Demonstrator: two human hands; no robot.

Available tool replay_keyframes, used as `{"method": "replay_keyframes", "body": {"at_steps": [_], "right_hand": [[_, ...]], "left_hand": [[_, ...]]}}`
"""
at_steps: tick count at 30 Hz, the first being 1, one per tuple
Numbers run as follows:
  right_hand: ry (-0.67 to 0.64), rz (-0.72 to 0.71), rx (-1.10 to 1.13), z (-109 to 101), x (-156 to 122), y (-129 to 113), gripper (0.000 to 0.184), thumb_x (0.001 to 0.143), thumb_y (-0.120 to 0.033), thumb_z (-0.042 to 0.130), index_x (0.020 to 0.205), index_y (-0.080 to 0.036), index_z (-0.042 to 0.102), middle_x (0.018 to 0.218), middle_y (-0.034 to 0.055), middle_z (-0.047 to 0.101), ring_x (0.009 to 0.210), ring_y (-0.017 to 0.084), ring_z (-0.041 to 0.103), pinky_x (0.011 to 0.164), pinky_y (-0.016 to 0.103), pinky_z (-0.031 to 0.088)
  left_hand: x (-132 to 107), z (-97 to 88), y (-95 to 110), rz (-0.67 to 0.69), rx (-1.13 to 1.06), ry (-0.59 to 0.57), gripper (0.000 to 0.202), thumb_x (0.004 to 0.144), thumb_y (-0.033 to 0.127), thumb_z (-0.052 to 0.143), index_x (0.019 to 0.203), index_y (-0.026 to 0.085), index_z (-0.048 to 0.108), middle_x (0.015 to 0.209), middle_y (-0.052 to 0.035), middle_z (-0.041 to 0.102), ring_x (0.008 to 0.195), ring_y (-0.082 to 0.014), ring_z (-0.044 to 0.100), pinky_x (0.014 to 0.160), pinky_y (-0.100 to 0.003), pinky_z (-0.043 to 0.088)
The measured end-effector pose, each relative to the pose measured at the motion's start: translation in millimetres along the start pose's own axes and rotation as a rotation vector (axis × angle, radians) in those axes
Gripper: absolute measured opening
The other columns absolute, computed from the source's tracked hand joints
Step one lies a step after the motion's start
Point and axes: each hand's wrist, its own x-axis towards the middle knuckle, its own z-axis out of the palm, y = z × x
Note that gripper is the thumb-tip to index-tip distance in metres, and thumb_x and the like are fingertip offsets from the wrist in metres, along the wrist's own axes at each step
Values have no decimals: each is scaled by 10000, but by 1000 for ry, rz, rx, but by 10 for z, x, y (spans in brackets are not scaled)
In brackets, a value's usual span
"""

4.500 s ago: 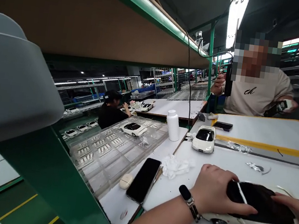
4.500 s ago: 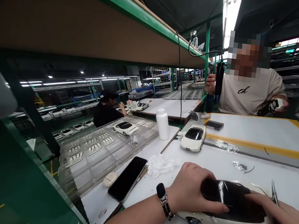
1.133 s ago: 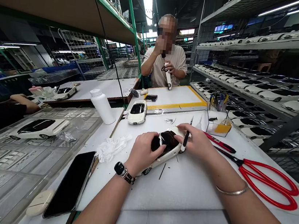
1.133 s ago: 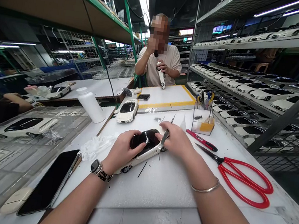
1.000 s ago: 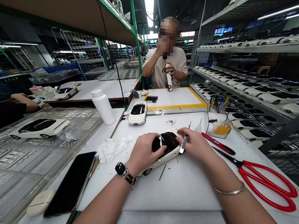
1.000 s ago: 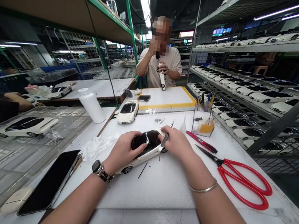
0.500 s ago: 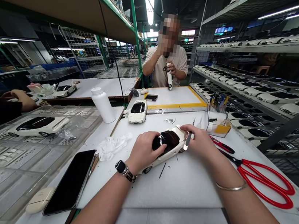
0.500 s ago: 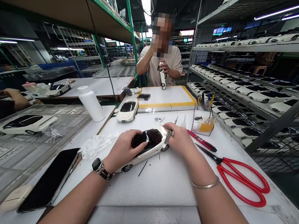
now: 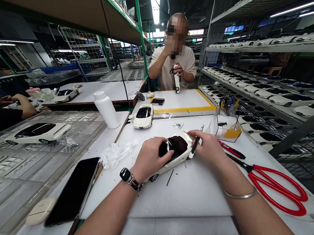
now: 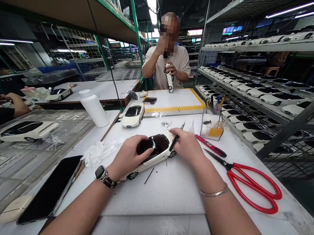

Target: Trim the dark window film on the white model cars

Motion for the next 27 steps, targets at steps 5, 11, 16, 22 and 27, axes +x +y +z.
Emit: {"method": "replay_keyframes", "body": {"at_steps": [5,11,16,22,27], "right_hand": [[-47,71,-11,-3,12,13,333,736,-114,498,1006,-198,675,1003,33,680,937,176,632,813,263,486],[-19,-34,-87,7,16,-2,348,755,-118,472,1033,-212,658,1003,39,668,953,205,590,894,351,435],[-12,-173,12,58,25,-12,206,715,-130,512,824,-203,672,883,28,657,898,174,559,950,359,365],[-29,-147,38,93,38,13,173,673,-122,514,754,-190,650,767,13,626,806,149,542,913,346,352],[-32,-142,69,96,31,24,221,708,-135,521,874,-209,648,872,28,625,883,162,532,915,347,346]], "left_hand": [[2,-3,-7,1,-3,0,288,831,400,554,1031,194,550,1013,-52,631,947,-210,579,854,-388,460],[-5,-15,-5,6,-9,-7,275,831,384,557,1029,194,541,1015,-49,626,949,-203,578,859,-385,463],[4,-2,-25,9,-17,-5,280,833,376,552,1043,191,537,1032,-59,622,955,-212,570,854,-389,453],[8,7,-25,6,-12,-12,282,828,384,555,1036,194,541,1031,-59,626,957,-212,575,847,-381,454],[17,-1,-43,-14,4,-30,328,837,425,524,1067,192,536,1062,-71,618,975,-223,573,863,-387,452]]}}
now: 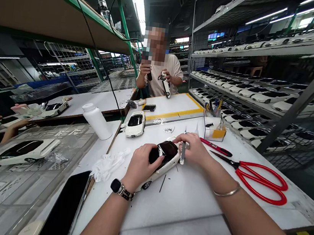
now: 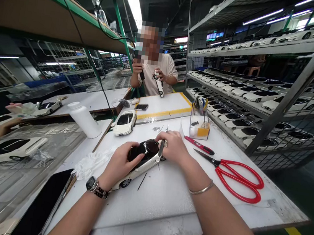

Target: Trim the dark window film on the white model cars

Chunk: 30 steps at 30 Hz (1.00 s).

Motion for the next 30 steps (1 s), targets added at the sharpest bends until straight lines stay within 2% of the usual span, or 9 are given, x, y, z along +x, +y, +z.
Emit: {"method": "replay_keyframes", "body": {"at_steps": [3,8,13,15,17,19,22,27,30], "right_hand": [[-85,-25,21,1,0,-29,176,738,-154,529,874,-212,626,858,14,620,844,141,534,849,299,376],[-69,-33,7,-36,-4,-79,209,892,-312,426,959,-211,595,901,29,615,886,145,535,889,322,369],[-55,-42,-13,-48,-12,-57,247,910,-355,400,1006,-220,583,955,39,603,939,162,532,894,333,381],[-69,-51,-12,-36,-17,-40,253,907,-370,399,972,-212,586,920,41,602,901,162,539,854,322,402],[-82,-65,-2,-18,-23,-26,257,905,-377,398,944,-204,584,882,40,602,859,159,543,812,309,419],[-82,-77,15,-3,-26,-17,263,905,-381,390,931,-200,579,855,40,602,828,158,545,777,299,427],[-54,-95,41,7,-26,-20,281,914,-392,365,924,-201,571,850,40,603,817,159,547,755,293,432],[82,-135,36,0,-17,-60,258,916,-370,380,921,-204,579,859,38,608,858,168,549,848,334,416],[208,-159,20,23,-9,-93,251,927,-343,364,929,-208,576,878,36,609,882,173,544,913,371,380]], "left_hand": [[-14,0,-26,-10,37,-45,532,800,505,541,1217,181,474,1177,-105,575,1083,-268,535,920,-423,427],[-59,-27,-9,-1,69,-214,1002,595,634,677,1410,190,299,1370,-127,433,1264,-334,387,1064,-475,309],[-115,-152,-54,-121,51,-311,1100,587,664,658,1471,218,180,1494,-102,261,1377,-353,209,1126,-495,208],[-176,-210,-107,-180,39,-362,1238,508,643,718,1488,216,94,1538,-94,131,1394,-356,162,1131,-484,209],[-256,-248,-144,-230,24,-401,1355,417,580,783,1491,210,43,1535,-108,131,1375,-363,202,1114,-469,249],[-337,-261,-142,-264,13,-371,1308,427,465,797,1490,219,75,1466,-114,291,1309,-348,317,1076,-448,307],[-439,-248,-74,-311,-15,-240,1146,485,332,750,1473,217,182,1298,-100,474,1185,-302,436,1015,-401,366],[-517,-170,-31,-411,-91,-93,1166,449,283,762,1462,227,187,1268,-98,496,1188,-309,442,988,-382,379],[-395,-104,-121,-514,-186,12,1149,444,263,765,1445,224,203,1227,-98,528,1145,-303,495,944,-378,409]]}}
